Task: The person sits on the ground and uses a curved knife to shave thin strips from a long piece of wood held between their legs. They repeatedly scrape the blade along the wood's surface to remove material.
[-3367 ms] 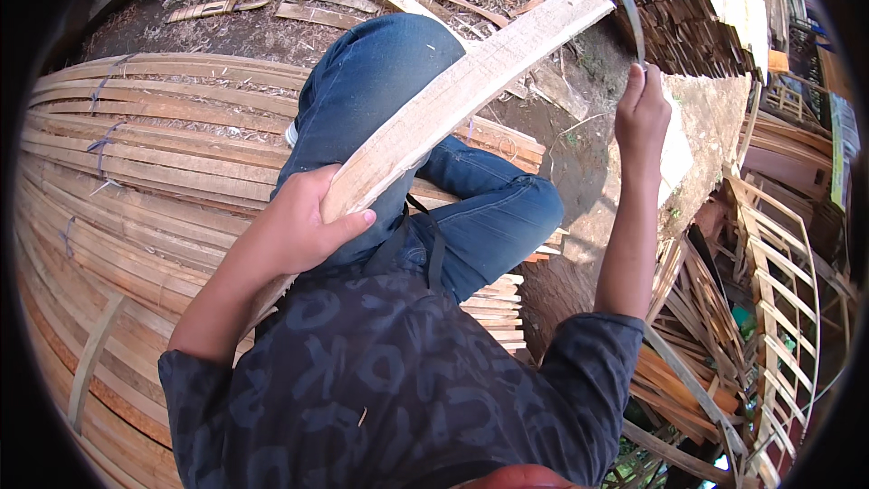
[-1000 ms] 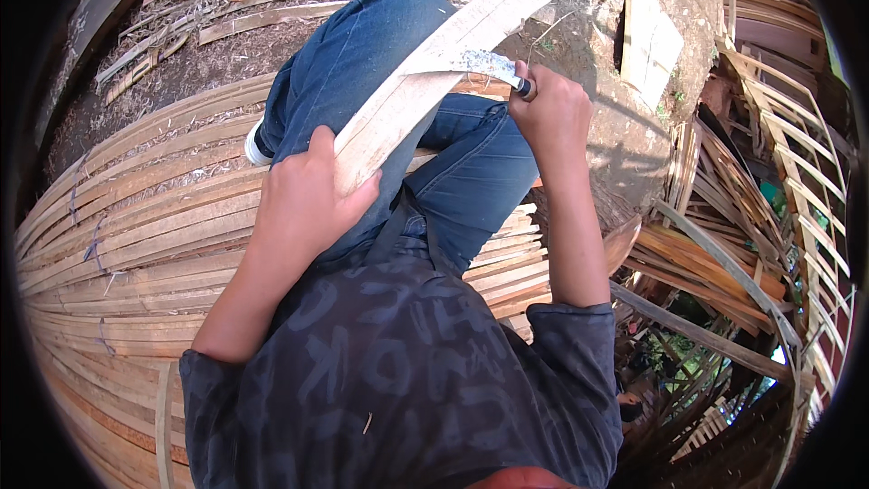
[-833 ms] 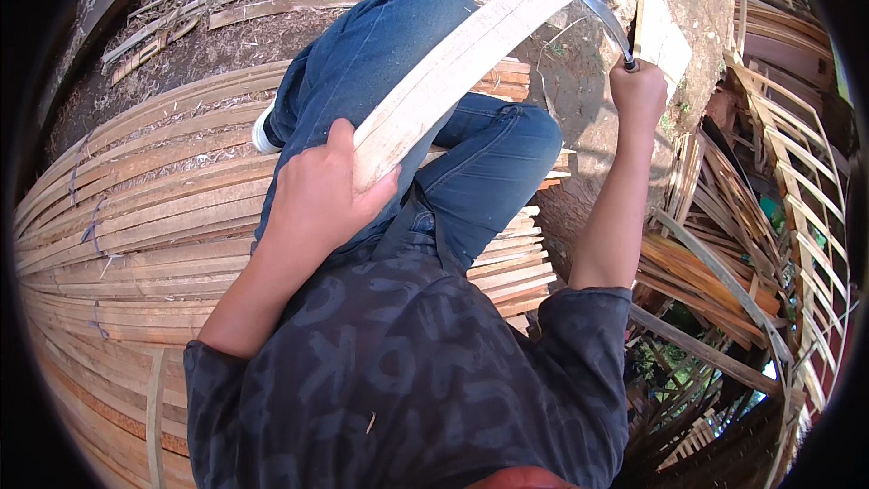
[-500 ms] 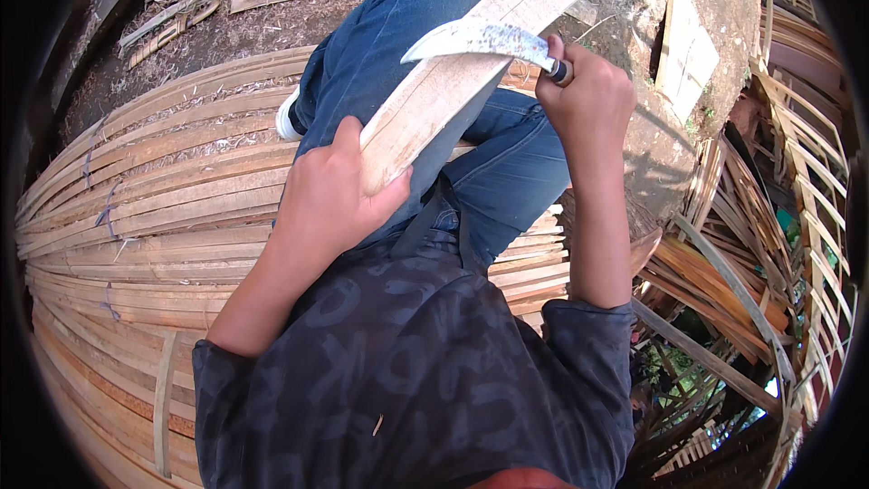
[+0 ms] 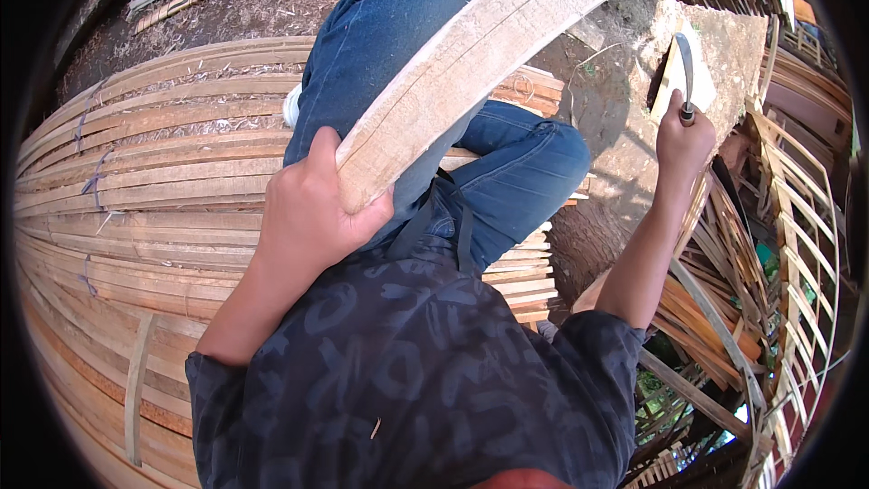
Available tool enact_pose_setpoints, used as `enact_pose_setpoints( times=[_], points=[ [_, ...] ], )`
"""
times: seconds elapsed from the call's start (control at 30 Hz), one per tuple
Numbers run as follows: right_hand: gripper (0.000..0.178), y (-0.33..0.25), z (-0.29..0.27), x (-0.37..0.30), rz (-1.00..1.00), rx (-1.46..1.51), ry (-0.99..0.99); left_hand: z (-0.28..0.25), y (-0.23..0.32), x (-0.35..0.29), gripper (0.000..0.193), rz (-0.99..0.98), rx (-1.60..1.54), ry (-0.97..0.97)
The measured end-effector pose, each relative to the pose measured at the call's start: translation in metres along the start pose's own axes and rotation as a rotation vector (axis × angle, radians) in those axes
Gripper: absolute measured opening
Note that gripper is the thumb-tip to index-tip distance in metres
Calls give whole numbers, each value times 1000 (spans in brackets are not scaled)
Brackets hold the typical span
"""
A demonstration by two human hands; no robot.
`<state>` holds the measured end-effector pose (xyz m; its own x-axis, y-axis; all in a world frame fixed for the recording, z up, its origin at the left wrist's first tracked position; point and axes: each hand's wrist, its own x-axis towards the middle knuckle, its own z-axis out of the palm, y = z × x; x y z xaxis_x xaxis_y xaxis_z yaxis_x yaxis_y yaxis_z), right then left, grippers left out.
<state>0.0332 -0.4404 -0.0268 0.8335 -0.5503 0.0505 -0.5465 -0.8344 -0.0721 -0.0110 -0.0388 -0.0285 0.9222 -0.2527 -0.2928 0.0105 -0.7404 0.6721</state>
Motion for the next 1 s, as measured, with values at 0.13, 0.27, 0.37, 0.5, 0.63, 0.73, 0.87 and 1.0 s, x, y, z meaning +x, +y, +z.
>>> enact_pose_setpoints(
  times=[0.13,0.27,0.37,0.5,0.63,0.73,0.87,1.0],
  points=[
    [31,-101,-9,-67,-428,128,48,-9,-6,0,49,32,-2,-39],
    [34,-97,3,-11,-462,18,242,-13,-2,1,50,54,-15,-15],
    [23,-74,1,25,-382,-27,302,-12,3,5,51,52,-25,-26],
    [27,-85,-4,4,-362,-53,284,-10,3,1,52,19,-31,-23],
    [23,-100,-10,-60,-490,21,138,-10,1,0,49,15,12,-38],
    [30,-119,-9,-50,-552,-38,158,-8,-1,-4,50,22,14,-1],
    [39,-4,-21,107,103,-151,-62,-5,-5,-4,50,103,10,3],
    [37,17,-23,94,109,35,130,-9,-9,-4,49,84,-2,41]
  ],
)
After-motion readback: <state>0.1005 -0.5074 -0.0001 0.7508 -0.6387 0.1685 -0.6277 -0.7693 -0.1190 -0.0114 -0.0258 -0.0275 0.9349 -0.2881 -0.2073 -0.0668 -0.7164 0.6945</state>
